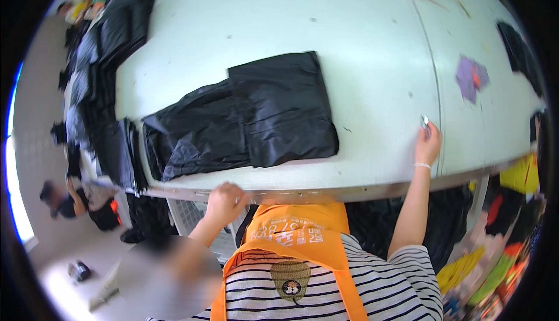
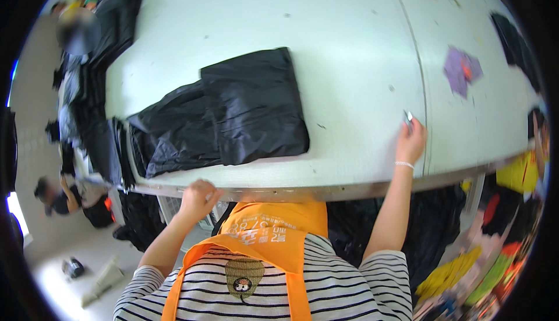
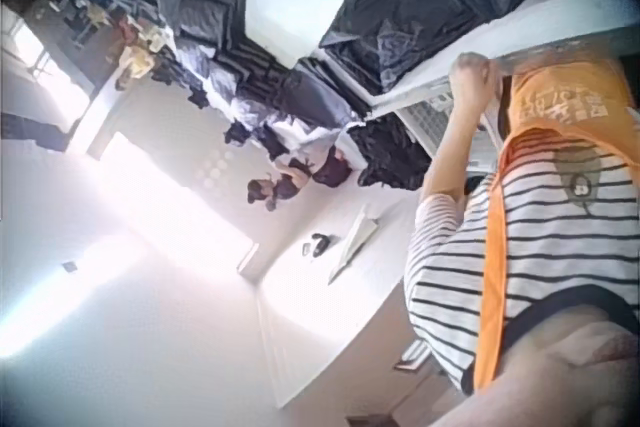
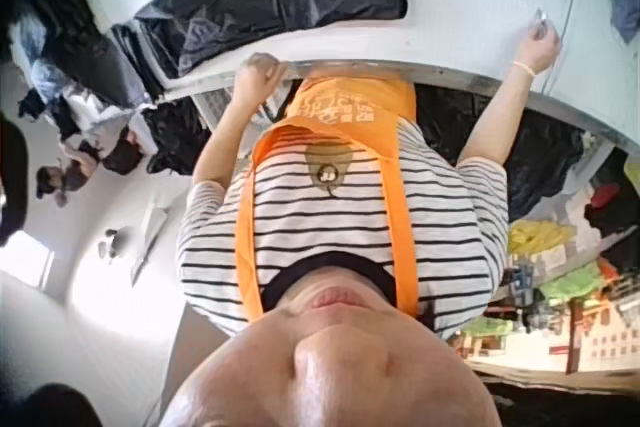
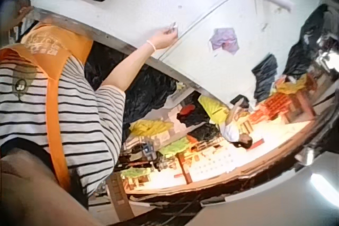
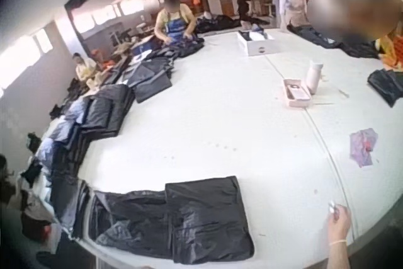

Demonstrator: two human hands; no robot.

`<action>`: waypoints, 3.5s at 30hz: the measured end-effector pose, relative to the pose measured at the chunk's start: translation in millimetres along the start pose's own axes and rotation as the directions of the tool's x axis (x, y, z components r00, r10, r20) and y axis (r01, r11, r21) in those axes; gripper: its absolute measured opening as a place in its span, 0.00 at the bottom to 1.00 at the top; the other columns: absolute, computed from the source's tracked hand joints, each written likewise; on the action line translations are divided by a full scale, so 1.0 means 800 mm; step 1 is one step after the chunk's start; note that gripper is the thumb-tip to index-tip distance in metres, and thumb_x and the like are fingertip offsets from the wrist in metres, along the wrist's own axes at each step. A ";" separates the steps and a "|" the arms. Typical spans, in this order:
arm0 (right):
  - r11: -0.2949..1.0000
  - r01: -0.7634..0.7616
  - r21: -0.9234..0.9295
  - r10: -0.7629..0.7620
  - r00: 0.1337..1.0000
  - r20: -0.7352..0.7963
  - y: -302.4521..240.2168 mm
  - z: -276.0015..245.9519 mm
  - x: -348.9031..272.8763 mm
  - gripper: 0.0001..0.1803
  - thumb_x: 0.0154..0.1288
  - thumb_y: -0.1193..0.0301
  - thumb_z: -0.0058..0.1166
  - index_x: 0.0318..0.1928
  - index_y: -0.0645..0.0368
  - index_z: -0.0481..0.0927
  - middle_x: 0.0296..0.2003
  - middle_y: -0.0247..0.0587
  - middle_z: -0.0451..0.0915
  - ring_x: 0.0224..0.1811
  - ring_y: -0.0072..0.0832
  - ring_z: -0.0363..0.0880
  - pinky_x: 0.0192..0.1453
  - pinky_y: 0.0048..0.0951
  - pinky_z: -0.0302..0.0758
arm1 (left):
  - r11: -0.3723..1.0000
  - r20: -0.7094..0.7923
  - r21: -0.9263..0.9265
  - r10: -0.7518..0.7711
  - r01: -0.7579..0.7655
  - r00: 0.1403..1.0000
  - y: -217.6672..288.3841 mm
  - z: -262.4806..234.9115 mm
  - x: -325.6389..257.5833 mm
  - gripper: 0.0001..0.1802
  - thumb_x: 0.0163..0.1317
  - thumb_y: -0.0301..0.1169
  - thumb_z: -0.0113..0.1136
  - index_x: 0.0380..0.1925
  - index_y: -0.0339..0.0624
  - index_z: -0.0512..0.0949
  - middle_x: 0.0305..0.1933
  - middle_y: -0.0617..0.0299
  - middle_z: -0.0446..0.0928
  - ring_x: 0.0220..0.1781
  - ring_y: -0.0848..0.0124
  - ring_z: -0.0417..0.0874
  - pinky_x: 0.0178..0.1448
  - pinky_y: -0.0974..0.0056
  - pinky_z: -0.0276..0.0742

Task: The person folds a black jacket on a table, aligning edges and smoothing the fabric. They fold the sleeves and body, then place the folded jacket into a plastic bag and set it aside.

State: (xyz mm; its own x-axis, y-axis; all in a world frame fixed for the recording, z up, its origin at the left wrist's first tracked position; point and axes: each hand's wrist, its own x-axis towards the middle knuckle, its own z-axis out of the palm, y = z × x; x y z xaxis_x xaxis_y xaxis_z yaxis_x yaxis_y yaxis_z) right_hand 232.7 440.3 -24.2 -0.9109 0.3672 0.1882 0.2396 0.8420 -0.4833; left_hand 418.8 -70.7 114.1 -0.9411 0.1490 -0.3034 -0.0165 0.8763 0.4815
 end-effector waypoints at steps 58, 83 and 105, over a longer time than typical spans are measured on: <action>0.312 -0.902 0.298 -0.646 0.028 0.763 -1.077 0.205 -0.351 0.22 0.55 0.74 0.50 0.52 0.71 0.73 0.46 0.51 0.80 0.47 0.37 0.80 0.55 0.36 0.76 | -0.843 -0.553 -0.160 -0.354 -0.513 0.754 -0.605 -0.270 -0.097 0.45 0.59 0.69 0.38 0.63 0.43 0.63 0.67 0.49 0.64 0.67 0.53 0.64 0.70 0.51 0.57; 0.632 0.773 0.050 -0.755 0.600 0.263 -0.437 0.037 -0.106 0.35 0.64 0.62 0.52 0.67 0.62 0.58 0.67 0.55 0.56 0.69 0.53 0.52 0.71 0.50 0.51 | 0.487 -0.557 -0.827 -0.645 -0.280 0.523 -0.175 -0.013 0.072 0.22 0.59 0.23 0.61 0.55 0.32 0.70 0.52 0.56 0.75 0.53 0.65 0.76 0.61 0.64 0.68; 0.374 0.891 0.257 -0.882 0.256 0.396 -0.385 0.093 -0.106 0.36 0.61 0.48 0.53 0.68 0.41 0.62 0.71 0.40 0.52 0.74 0.45 0.43 0.74 0.54 0.40 | 0.686 -0.696 -0.607 -0.217 -0.400 0.684 0.005 -0.040 0.078 0.14 0.43 0.27 0.60 0.32 0.34 0.75 0.60 0.52 0.69 0.65 0.53 0.66 0.68 0.44 0.59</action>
State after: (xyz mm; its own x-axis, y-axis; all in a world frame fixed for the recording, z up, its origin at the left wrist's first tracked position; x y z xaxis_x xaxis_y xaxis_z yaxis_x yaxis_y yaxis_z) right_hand 211.3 120.0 45.0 -0.5775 -0.8050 0.1358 -0.8084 0.5405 -0.2332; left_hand 349.3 -72.2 123.3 -0.8752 -0.4077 0.2604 0.1602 0.2637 0.9512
